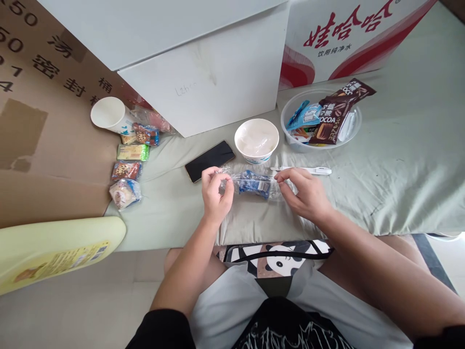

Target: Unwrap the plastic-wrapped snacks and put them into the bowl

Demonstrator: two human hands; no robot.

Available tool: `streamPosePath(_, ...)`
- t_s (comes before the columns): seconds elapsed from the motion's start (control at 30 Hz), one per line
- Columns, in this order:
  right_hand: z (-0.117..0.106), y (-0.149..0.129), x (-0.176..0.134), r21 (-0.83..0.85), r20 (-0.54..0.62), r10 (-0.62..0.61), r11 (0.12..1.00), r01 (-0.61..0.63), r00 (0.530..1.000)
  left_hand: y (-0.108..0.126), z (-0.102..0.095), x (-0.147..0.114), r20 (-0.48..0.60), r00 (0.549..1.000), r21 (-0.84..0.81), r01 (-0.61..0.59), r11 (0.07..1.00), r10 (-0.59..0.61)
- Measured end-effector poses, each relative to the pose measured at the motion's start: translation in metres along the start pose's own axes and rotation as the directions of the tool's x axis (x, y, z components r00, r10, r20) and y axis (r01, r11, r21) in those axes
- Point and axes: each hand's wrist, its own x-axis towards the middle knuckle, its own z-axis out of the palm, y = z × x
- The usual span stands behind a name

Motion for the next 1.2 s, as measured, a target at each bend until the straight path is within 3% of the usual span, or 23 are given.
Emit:
streamPosePath(0.1,-0.003,-0.006,-0.001,0.259,0.175,0.100,0.955,-0.144,0.980,-0.001,0.001,0.001,-0.022,1.000,0.016,0.003,1.000,-0.003)
streamPosePath(0.13,-0.003,-0.008,-0.001,0.380,0.292,0.124,0.895,-0.234,0.948,-0.001,0.002,0.001,-0.032,0.999,0.020,0.013,1.000,-0.012)
streamPosePath(0.2,-0.004,-0.012,0.000,0.545,0.537,0.094,0.720,-0.430,0.838,-0.001,0.002,0.003,-0.085,0.995,0.028,0.047,0.999,-0.044)
streamPosePath(0.27,-0.004,-0.014,0.001,0.588,0.652,0.038,0.606,-0.536,0.757,0.001,0.000,0.005,-0.182,0.978,0.045,0.110,0.993,-0.100)
streamPosePath(0.3,-0.004,-0.013,0.002,0.585,0.650,0.042,0.609,-0.535,0.759,0.003,-0.002,0.006,-0.215,0.967,0.056,0.151,0.987,-0.135)
streamPosePath(0.37,-0.002,-0.010,0.002,0.523,0.533,0.122,0.730,-0.439,0.837,0.007,-0.008,0.007,-0.152,0.959,0.064,0.250,0.966,-0.238)
streamPosePath(0.43,0.000,-0.005,0.001,0.330,0.325,0.181,0.898,-0.290,0.928,0.014,-0.013,0.006,0.091,0.927,0.082,0.356,0.931,-0.363)
streamPosePath(0.47,0.002,-0.002,0.001,0.214,0.230,0.166,0.953,-0.216,0.959,0.018,-0.015,0.005,0.227,0.884,0.112,0.394,0.912,-0.409)
streamPosePath(0.5,0.004,0.000,0.000,0.114,0.163,0.125,0.983,-0.145,0.979,0.022,-0.016,0.004,0.334,0.832,0.151,0.416,0.897,-0.442)
streamPosePath(0.57,0.009,0.005,-0.001,-0.008,0.122,0.017,1.000,-0.016,0.992,0.030,-0.016,0.004,0.432,0.765,0.235,0.416,0.879,-0.478)
streamPosePath(0.63,0.014,0.007,-0.002,-0.078,0.154,-0.060,0.994,0.073,0.986,0.035,-0.015,0.004,0.430,0.752,0.294,0.407,0.865,-0.500)
streamPosePath(0.77,0.018,0.008,-0.004,-0.134,0.211,-0.088,0.984,0.118,0.973,0.037,-0.015,0.005,0.409,0.758,0.316,0.405,0.858,-0.508)
streamPosePath(0.93,0.020,0.007,-0.004,-0.129,0.228,-0.082,0.985,0.113,0.970,0.029,-0.016,0.000,0.431,0.785,0.104,0.447,0.889,-0.445)
streamPosePath(1.07,0.020,0.006,-0.004,-0.127,0.247,-0.082,0.985,0.116,0.966,0.022,-0.011,-0.005,0.402,0.769,-0.193,0.602,0.775,-0.497)
streamPosePath(1.2,0.021,0.006,-0.005,-0.100,0.277,-0.085,0.988,0.117,0.957,0.018,-0.002,-0.008,0.379,0.752,-0.495,0.657,0.568,-0.540)
